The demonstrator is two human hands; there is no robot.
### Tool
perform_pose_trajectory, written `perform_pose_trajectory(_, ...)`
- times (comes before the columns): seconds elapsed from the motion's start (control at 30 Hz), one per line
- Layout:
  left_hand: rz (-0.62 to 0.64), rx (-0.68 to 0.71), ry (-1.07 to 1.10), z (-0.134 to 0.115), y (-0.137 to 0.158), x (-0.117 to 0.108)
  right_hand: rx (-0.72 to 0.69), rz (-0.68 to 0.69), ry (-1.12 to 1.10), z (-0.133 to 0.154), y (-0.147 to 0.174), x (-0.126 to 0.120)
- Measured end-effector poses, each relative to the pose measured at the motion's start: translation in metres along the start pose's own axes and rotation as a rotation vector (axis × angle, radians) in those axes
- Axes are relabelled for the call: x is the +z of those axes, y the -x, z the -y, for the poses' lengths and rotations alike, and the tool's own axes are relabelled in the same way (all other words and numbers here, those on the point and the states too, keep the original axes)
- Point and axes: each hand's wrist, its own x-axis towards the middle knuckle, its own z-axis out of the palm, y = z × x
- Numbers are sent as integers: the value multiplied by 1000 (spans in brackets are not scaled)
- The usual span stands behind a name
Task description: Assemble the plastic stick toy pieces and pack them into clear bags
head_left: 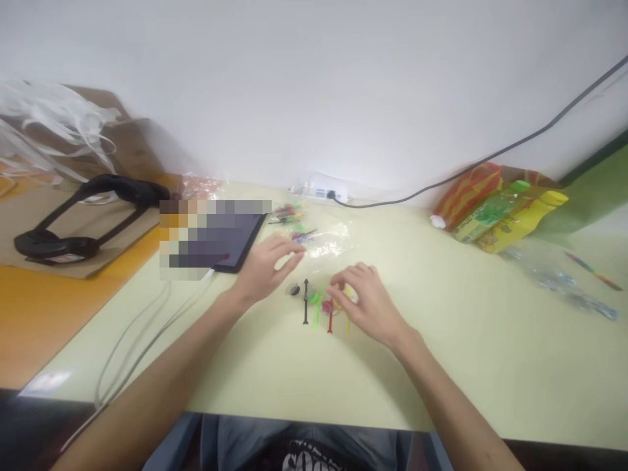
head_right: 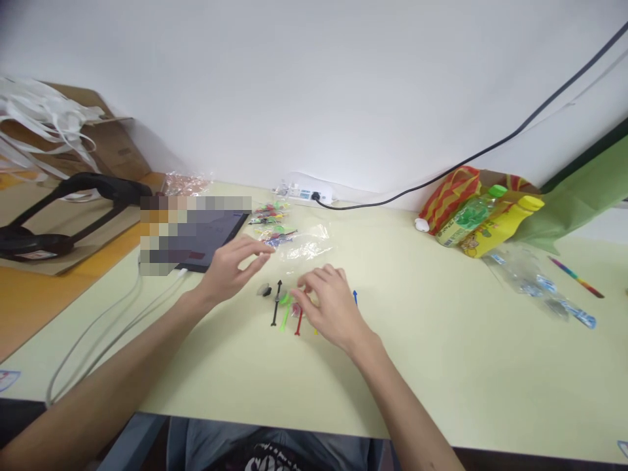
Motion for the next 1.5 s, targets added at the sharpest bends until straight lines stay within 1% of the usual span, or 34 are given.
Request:
perform_pose_trajectory(0.07,172,45,-3,3,10,1,-103,99,99,5,-20,12)
perform_pose_trajectory(0.13,295,56,-10,6,18,1,-153,156,171,6,-30,23)
perform_pose_trajectory(0.2,365,55,-5,9,25,-1,-172,191,194,5,-30,31)
perform_pose_trajectory(0.27,401,47,14,12,29,-2,-178,210,191,3,-24,37)
perform_pose_trajectory(0.43,443,18,58,18,30,-5,-164,217,215,0,-13,42)
perform_pose_trajectory(0.57,473,-23,89,20,30,-4,-148,197,252,-2,-13,39)
perform_pose_trajectory(0.7,508,-48,81,21,30,-4,-134,162,245,2,-13,39)
perform_pose_trajectory(0.8,512,-46,81,22,30,-5,-142,150,300,9,-15,45)
perform_pose_trajectory(0.93,492,-68,77,22,29,-7,-117,173,372,14,-16,57)
perform_pose_trajectory(1.03,495,-88,71,20,29,-8,-86,172,353,13,-16,63)
perform_pose_trajectory(1.23,555,-124,113,15,27,-9,-39,134,317,11,-17,70)
perform_pose_trajectory(1.4,560,-155,144,14,26,-9,-1,154,221,11,-21,73)
perform_pose_trajectory(1.5,557,-163,155,15,25,-10,0,162,212,11,-22,75)
